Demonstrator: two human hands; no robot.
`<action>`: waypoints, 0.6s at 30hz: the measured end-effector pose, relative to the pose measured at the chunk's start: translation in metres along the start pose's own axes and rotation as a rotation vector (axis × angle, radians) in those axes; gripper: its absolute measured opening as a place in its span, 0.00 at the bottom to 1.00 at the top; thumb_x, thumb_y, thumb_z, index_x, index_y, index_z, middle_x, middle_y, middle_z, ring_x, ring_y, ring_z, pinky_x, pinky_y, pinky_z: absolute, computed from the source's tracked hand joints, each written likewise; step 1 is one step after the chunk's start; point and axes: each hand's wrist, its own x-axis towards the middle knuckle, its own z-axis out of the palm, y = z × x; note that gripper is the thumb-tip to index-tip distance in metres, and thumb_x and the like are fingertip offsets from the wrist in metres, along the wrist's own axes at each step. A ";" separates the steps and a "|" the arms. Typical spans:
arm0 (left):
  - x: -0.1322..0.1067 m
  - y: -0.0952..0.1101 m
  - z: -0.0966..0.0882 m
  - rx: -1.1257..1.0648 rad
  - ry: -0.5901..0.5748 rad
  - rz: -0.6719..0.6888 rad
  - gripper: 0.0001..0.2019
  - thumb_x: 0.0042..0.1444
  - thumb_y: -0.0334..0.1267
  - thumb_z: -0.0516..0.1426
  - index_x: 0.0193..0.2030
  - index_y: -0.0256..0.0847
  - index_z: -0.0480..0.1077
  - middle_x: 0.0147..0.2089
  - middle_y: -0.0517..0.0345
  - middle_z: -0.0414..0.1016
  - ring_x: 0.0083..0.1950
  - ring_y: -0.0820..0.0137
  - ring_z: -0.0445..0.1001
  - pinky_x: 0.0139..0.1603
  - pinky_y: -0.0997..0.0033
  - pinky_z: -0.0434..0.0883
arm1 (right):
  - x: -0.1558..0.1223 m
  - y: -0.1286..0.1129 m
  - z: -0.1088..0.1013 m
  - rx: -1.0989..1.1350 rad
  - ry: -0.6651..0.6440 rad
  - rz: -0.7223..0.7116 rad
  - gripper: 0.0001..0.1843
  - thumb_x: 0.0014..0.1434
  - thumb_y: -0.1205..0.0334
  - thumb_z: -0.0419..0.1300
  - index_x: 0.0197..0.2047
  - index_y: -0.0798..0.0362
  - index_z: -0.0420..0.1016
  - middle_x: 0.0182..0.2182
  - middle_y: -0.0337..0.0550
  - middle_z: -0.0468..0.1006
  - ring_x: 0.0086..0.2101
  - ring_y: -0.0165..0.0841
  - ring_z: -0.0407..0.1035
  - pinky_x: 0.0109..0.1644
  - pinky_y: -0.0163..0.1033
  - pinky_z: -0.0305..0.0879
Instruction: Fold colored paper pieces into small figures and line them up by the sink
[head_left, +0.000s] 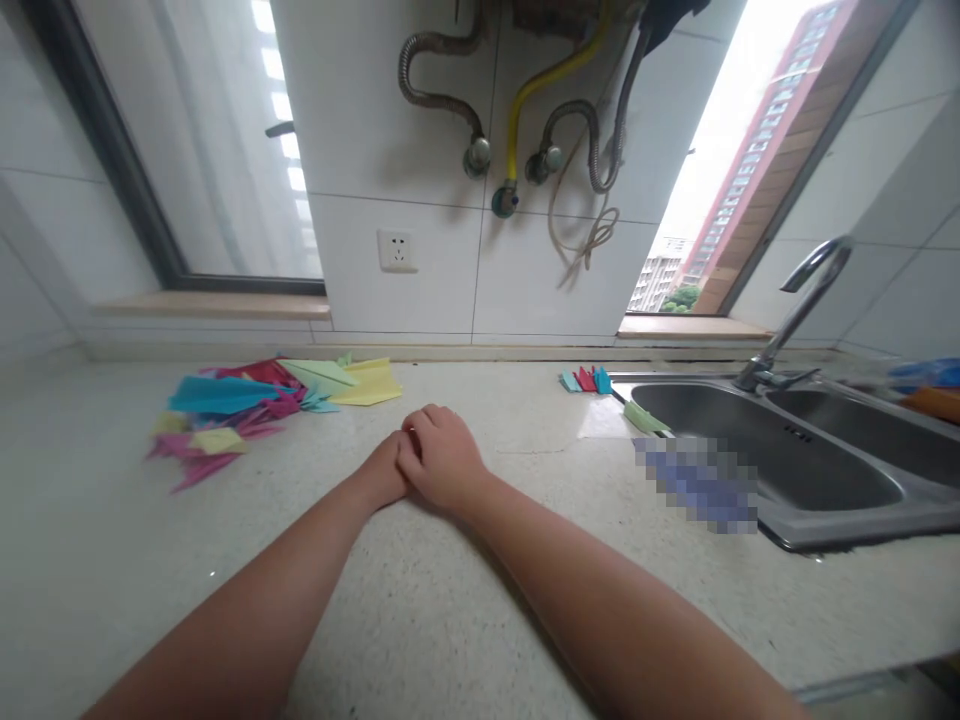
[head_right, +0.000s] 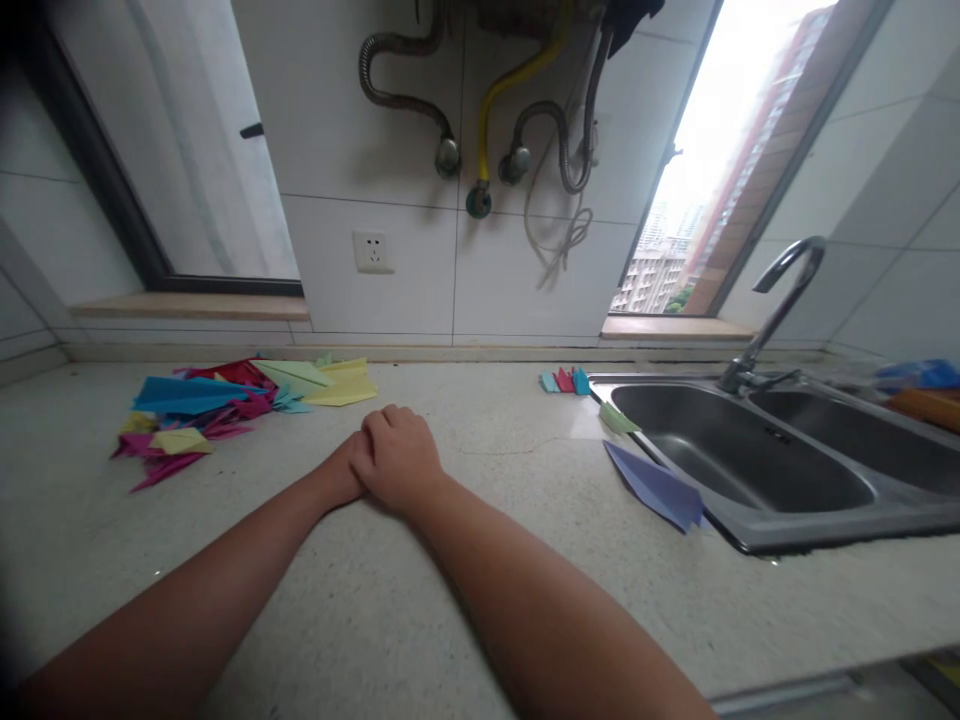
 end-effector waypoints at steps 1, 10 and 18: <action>-0.001 0.001 -0.002 -0.014 -0.048 0.031 0.08 0.51 0.30 0.56 0.34 0.38 0.77 0.37 0.55 0.80 0.40 0.64 0.77 0.41 0.70 0.71 | -0.002 0.011 0.006 0.032 -0.010 0.036 0.10 0.63 0.56 0.55 0.42 0.53 0.72 0.39 0.47 0.74 0.42 0.38 0.64 0.49 0.44 0.58; -0.010 0.011 -0.011 -0.035 -0.088 0.050 0.16 0.55 0.34 0.55 0.48 0.39 0.78 0.45 0.52 0.82 0.48 0.61 0.78 0.51 0.63 0.71 | 0.003 0.053 0.025 0.301 -0.191 -0.017 0.21 0.71 0.52 0.44 0.37 0.52 0.74 0.35 0.43 0.75 0.38 0.33 0.65 0.46 0.39 0.57; -0.016 0.014 -0.017 -0.020 -0.078 0.066 0.16 0.56 0.34 0.54 0.47 0.38 0.79 0.43 0.54 0.82 0.45 0.63 0.78 0.48 0.64 0.71 | 0.005 0.056 0.026 0.294 -0.201 -0.009 0.24 0.71 0.50 0.43 0.34 0.53 0.73 0.33 0.42 0.76 0.36 0.32 0.65 0.44 0.38 0.56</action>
